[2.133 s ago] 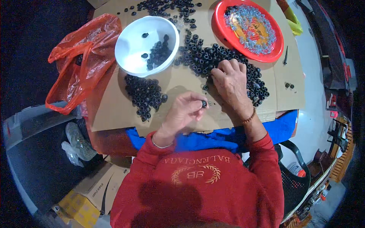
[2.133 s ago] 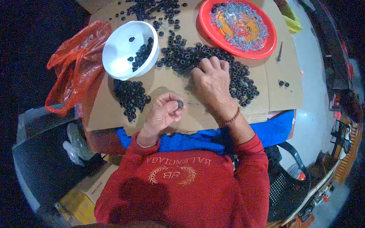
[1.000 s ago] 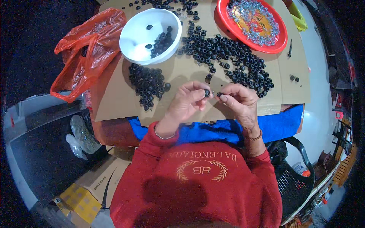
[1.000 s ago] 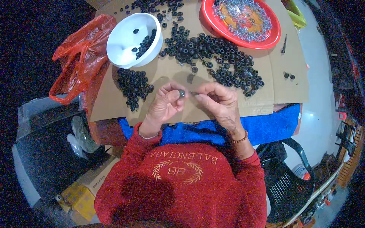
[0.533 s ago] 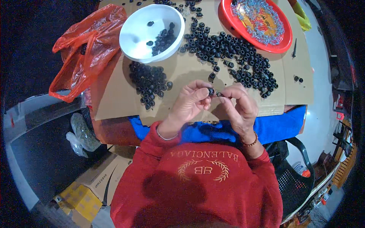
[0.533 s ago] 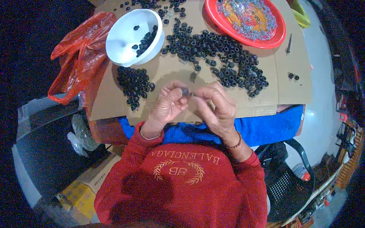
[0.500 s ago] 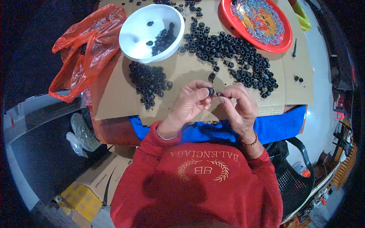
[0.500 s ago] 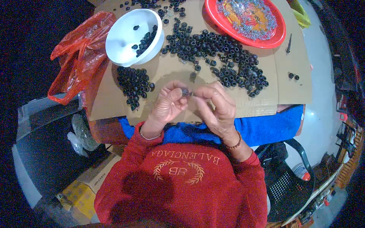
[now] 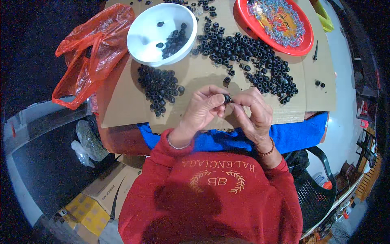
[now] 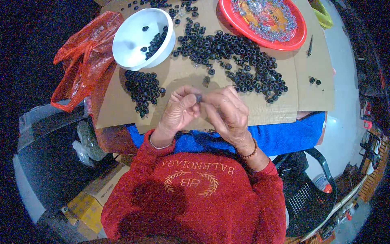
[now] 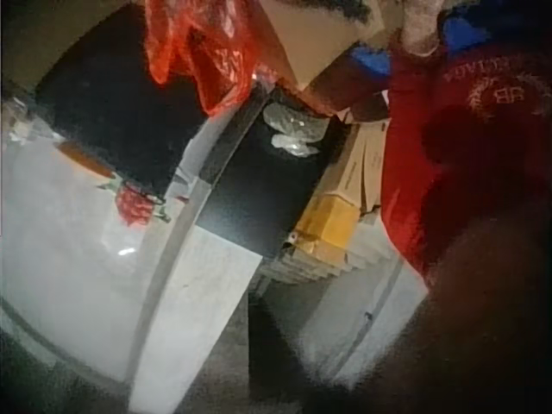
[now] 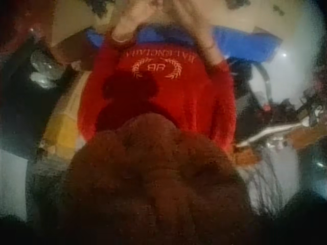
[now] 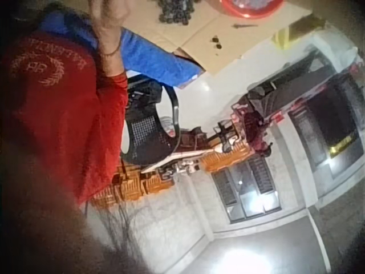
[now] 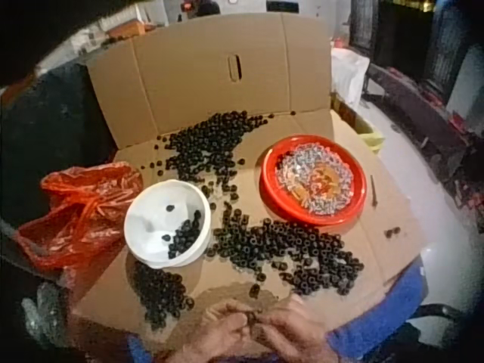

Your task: The person assembles small components by inserting small metal parts into black rubber pieces one by one by hand.

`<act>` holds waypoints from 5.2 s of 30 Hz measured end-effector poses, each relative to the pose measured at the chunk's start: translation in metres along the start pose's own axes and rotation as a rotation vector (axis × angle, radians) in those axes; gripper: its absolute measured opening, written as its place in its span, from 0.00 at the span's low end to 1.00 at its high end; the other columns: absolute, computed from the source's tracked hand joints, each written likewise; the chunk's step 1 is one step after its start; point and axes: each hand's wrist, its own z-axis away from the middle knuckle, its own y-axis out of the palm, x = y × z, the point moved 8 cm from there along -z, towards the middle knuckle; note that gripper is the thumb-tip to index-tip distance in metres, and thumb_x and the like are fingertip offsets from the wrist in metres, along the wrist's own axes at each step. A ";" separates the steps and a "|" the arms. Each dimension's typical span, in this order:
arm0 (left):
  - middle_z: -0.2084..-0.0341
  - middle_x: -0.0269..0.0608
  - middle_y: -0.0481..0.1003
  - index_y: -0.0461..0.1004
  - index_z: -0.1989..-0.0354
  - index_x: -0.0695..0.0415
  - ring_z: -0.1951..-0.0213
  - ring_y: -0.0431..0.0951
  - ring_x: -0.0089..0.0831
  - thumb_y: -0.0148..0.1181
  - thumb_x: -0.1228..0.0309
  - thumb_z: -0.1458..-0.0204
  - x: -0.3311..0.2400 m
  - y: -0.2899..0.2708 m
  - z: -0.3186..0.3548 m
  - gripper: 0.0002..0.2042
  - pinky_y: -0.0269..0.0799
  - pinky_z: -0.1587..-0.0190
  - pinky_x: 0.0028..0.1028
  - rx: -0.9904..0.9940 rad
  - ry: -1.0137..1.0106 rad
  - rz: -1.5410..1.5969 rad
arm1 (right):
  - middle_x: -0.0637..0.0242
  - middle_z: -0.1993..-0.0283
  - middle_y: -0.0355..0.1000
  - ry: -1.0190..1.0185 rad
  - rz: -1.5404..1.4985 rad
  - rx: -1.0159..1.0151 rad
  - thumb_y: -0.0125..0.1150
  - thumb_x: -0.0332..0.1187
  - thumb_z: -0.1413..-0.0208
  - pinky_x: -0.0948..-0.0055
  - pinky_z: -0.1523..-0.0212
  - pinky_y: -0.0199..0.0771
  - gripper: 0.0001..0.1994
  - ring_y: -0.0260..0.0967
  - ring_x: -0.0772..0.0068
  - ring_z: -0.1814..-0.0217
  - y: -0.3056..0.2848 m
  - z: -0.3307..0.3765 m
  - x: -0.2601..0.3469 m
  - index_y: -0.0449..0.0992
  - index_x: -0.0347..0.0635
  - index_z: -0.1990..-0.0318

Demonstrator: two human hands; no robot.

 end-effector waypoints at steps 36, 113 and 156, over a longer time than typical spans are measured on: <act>0.79 0.44 0.75 0.72 0.72 0.65 0.85 0.70 0.21 0.63 0.76 0.55 0.014 0.017 0.012 0.06 0.65 0.85 0.18 0.235 -0.316 -0.195 | 0.65 0.78 0.62 -0.040 -0.339 0.581 0.65 0.30 0.58 0.68 0.76 0.57 0.11 0.60 0.62 0.75 0.017 -0.008 0.001 0.67 0.38 0.74; 0.63 0.42 0.75 0.71 0.56 0.63 0.67 0.75 0.23 0.55 0.79 0.50 -0.030 -0.020 -0.004 0.12 0.69 0.70 0.18 -0.074 0.093 -0.099 | 0.68 0.70 0.65 -0.281 0.631 0.271 0.64 0.28 0.66 0.64 0.62 0.61 0.12 0.62 0.65 0.65 0.028 0.007 -0.013 0.72 0.45 0.69; 0.68 0.43 0.75 0.72 0.57 0.64 0.70 0.74 0.24 0.53 0.79 0.49 -0.018 -0.010 0.000 0.11 0.69 0.72 0.19 -0.043 0.026 0.013 | 0.69 0.67 0.70 0.615 -0.591 0.105 0.55 0.18 0.49 0.85 0.65 0.66 0.05 0.66 0.83 0.66 0.021 0.020 -0.040 0.71 0.33 0.64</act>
